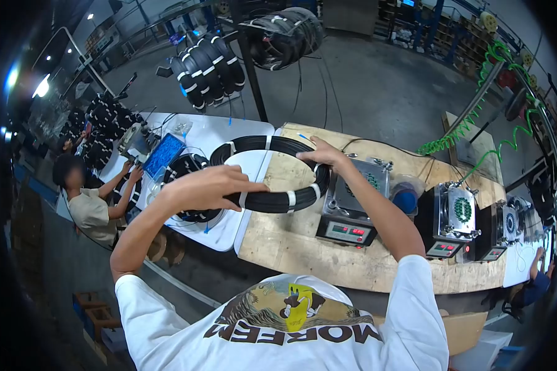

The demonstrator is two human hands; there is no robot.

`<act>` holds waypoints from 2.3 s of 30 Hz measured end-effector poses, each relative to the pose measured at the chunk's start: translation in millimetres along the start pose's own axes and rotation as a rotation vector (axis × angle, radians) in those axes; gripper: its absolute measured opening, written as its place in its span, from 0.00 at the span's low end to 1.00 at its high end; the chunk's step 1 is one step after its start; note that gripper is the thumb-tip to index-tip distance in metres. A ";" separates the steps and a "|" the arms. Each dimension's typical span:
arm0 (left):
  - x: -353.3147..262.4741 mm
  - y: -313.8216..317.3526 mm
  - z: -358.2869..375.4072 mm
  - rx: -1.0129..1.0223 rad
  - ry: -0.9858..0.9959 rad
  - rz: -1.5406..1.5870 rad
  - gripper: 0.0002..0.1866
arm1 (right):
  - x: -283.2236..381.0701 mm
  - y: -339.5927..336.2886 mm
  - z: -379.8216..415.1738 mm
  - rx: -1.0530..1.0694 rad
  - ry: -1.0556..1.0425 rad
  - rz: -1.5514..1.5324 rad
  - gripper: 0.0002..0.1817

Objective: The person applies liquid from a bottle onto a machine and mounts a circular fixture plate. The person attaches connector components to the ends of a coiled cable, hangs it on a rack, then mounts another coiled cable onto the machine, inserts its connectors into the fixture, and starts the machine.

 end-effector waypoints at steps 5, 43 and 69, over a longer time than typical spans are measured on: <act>83.0 85.4 -1.1 0.156 -0.075 -0.071 0.43 | -86.6 29.3 -105.0 -0.058 0.010 0.247 0.36; 411.9 14.9 29.4 -1.372 -0.671 0.429 0.38 | -12.7 155.0 -250.6 -0.095 -0.568 0.512 0.37; 350.6 -165.9 137.3 -1.409 -0.656 0.717 0.19 | 169.8 98.6 -153.3 0.191 -0.689 0.320 0.28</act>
Point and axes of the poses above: each hand's wrist, its own z-axis away from the middle knuckle, its own y-axis out of the palm, x = y × z, the point moved 4 cm from there along -z, towards the middle knuckle, and after that the axes turned 8 degrees about -y, right-handed, at the moved point
